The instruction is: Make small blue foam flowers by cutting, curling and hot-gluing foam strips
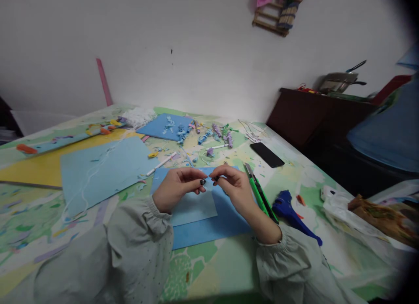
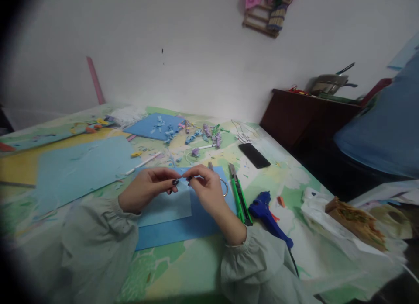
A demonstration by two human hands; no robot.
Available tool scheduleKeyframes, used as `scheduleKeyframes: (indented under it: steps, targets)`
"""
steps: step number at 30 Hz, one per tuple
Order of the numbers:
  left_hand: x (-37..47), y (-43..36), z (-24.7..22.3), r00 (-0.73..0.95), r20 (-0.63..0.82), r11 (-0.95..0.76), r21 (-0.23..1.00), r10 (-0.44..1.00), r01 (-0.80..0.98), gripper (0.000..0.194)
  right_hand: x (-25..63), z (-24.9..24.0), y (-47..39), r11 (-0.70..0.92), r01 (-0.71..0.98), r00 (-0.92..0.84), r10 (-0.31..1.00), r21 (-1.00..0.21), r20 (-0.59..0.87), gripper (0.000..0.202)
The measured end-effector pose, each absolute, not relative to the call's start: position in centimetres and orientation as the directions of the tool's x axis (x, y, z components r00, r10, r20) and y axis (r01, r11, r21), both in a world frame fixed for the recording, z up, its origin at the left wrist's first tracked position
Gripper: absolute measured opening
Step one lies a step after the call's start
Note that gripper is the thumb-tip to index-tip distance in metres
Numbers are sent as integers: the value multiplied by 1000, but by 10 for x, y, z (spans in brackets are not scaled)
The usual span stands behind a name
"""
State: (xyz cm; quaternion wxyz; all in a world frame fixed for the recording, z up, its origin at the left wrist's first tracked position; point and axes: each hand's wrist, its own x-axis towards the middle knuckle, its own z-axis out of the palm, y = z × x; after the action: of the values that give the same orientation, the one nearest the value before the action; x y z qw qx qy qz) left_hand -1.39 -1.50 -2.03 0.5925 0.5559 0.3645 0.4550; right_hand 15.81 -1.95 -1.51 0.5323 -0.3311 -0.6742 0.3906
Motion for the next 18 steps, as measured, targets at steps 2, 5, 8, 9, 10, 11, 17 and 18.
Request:
scheduleKeyframes:
  steps: [2, 5, 8, 9, 10, 11, 17, 18]
  targets:
    - [-14, -15, -18, 299, 70, -40, 994, 952, -105, 18, 157, -17, -20, 402, 0, -220, 893, -916, 392, 9]
    - [-13, -15, -17, 271, 78, -53, 994, 959, -100, 19, 155, -21, -18, 362, 12, -258, 902, -932, 347, 9]
    - [-13, -14, -18, 280, 83, -56, 993, 956, -104, 20, 152, -25, -17, 326, -18, -285, 904, -945, 318, 10]
    - [-13, -14, -18, 283, 81, -54, 993, 956, -104, 20, 151, -26, -17, 312, -31, -285, 908, -950, 307, 10]
    - [-13, -14, -19, 282, 80, -52, 993, 956, -104, 21, 151, -26, -17, 299, -39, -284, 911, -953, 298, 10]
    - [-13, -15, -19, 277, 81, -53, 993, 957, -105, 21, 150, -26, -17, 286, -41, -282, 916, -957, 286, 10]
    - [-10, -17, -17, 282, 96, -73, 993, 954, -93, 23, 150, -22, -18, 230, -33, -290, 929, -973, 230, 5]
    - [-10, -18, -16, 279, 90, -68, 994, 956, -89, 22, 150, -22, -18, 230, -35, -289, 929, -972, 230, 5]
